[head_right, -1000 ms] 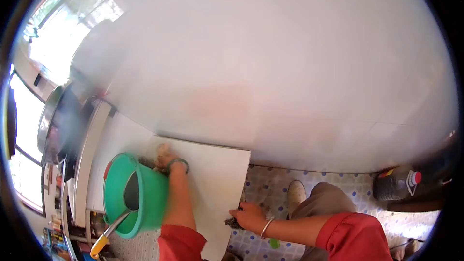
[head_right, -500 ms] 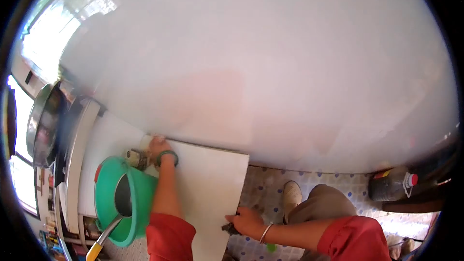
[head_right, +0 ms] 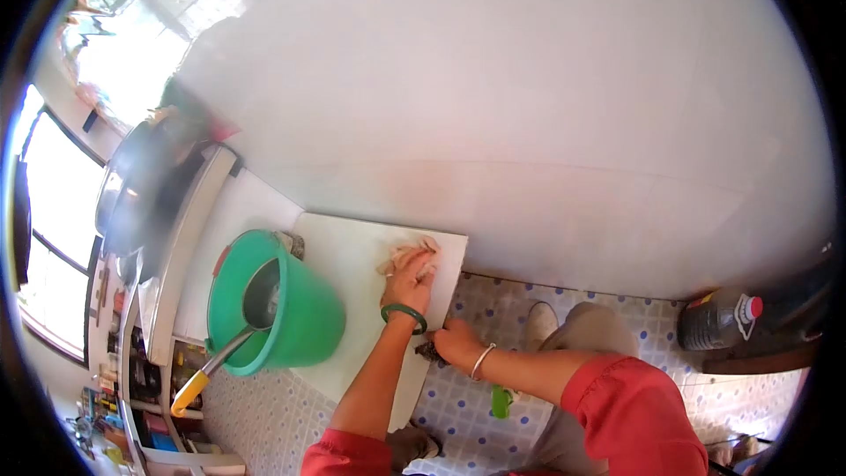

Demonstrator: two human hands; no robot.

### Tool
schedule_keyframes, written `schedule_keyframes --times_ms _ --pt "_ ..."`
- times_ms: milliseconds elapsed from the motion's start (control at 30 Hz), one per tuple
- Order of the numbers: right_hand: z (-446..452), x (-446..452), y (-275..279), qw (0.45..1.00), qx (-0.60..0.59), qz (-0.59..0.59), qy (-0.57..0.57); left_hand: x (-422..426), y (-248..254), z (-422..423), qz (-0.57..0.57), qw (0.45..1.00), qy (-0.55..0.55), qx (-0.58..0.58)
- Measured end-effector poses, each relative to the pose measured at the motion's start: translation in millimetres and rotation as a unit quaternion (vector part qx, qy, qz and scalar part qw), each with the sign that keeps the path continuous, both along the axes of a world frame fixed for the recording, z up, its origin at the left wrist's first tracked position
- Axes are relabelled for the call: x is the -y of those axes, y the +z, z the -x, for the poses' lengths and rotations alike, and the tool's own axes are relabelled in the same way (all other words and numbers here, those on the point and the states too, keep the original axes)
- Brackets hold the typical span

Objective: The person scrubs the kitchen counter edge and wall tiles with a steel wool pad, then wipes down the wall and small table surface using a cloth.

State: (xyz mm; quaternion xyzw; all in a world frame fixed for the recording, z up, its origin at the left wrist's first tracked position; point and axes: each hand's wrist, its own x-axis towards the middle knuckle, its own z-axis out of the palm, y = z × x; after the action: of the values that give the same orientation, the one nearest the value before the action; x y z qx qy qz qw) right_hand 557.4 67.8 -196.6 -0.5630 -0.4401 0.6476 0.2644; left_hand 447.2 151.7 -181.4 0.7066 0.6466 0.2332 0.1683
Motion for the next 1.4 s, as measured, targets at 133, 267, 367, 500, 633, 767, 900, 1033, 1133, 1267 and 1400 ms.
schedule_keyframes --times_ms 133,267,367,500,633,767,900,1033,1133,1267,1400 --pt "-6 -2 9 1.0 0.006 -0.007 0.019 21 3 26 -0.002 0.991 -0.134 0.011" --pt "-8 -1 19 1.0 -0.003 0.019 0.007 64 11 51 0.049 0.983 -0.132 0.117" --pt "-4 1 10 0.999 -0.038 0.023 -0.014 111 26 70 0.043 0.988 -0.115 0.096" --pt "2 0 -4 0.994 -0.084 0.041 -0.053 165 33 108 0.013 0.994 -0.098 0.04" --pt "1 -5 -25 0.994 -0.109 0.01 -0.017 199 26 159 -0.021 0.998 -0.054 0.018" --pt "3 -3 -19 0.995 -0.087 0.022 -0.036 200 19 209 -0.019 0.991 0.116 0.066" --pt "4 -9 -30 0.995 -0.087 0.038 -0.024 179 -30 262 -0.088 0.943 0.252 0.201" --pt "1 -5 -9 0.997 -0.061 0.041 -0.016 188 2 222 -0.09 0.948 0.301 -0.057" --pt "-2 -4 0 0.997 -0.053 0.053 -0.005 205 -10 211 -0.079 0.965 0.238 -0.075" --pt "0 2 21 0.996 -0.051 0.067 -0.021 228 25 149 -0.081 0.986 0.042 -0.137" --pt "0 -3 -15 0.996 -0.084 -0.013 -0.032 249 52 110 -0.046 0.993 -0.008 -0.106"
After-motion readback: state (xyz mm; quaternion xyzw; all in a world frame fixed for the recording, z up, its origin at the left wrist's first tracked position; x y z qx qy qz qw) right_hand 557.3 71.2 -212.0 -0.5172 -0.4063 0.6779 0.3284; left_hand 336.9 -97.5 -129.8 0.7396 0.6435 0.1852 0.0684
